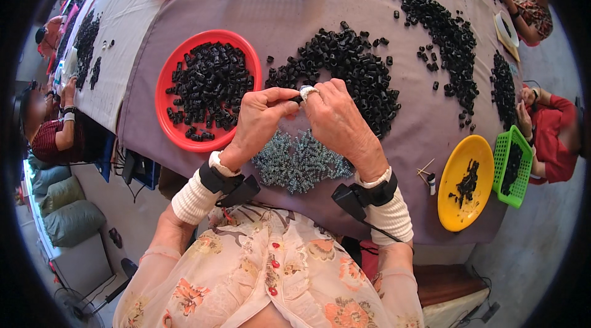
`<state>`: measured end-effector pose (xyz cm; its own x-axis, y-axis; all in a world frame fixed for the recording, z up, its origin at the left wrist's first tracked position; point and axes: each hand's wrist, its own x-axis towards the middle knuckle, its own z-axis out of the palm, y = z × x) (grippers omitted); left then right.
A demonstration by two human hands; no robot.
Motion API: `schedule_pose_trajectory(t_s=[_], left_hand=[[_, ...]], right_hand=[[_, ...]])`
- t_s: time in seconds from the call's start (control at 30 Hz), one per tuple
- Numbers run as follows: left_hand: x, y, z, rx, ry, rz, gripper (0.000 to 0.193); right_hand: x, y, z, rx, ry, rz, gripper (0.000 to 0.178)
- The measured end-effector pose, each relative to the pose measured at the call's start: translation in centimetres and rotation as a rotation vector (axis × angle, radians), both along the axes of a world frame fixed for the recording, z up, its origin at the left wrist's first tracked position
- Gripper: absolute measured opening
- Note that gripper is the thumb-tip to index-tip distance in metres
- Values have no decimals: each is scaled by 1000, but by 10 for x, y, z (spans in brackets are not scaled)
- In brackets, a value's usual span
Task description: Manually assemble small black and grey plastic components at a workstation.
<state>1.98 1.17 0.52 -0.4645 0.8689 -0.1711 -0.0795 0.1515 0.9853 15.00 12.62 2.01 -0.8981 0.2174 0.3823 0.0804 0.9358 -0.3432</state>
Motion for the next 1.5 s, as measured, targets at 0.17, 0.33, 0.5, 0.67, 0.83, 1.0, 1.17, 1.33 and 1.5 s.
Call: schedule_pose_trajectory(t_s=[0.17,0.33,0.5,0.67,0.83,1.0,1.17,1.33,1.5], left_hand=[[1,3,6,37,-189,22,20],[3,6,4,79,-373,30,20],[-5,4,0,43,-688,-118,26],[-5,1,-3,113,-724,-139,27],[-6,1,-4,125,-785,-155,26],[-7,0,-8,76,-861,-146,26],[-9,0,-10,111,-860,-163,24],[-9,-1,-10,124,-857,-153,20],[-11,0,-10,135,-848,-169,20]], right_hand=[[-5,-5,4,29,22,-85,18],[-12,-1,-6,118,159,-161,22],[-10,6,-3,-24,169,-124,24],[-9,0,-3,-36,121,-135,26],[-10,-1,-3,-14,131,-143,26],[-10,-3,-2,-5,72,-136,25],[-11,-7,-2,-35,86,-128,24],[-11,-6,-1,-62,103,-95,23],[-11,-5,3,-53,113,-39,22]])
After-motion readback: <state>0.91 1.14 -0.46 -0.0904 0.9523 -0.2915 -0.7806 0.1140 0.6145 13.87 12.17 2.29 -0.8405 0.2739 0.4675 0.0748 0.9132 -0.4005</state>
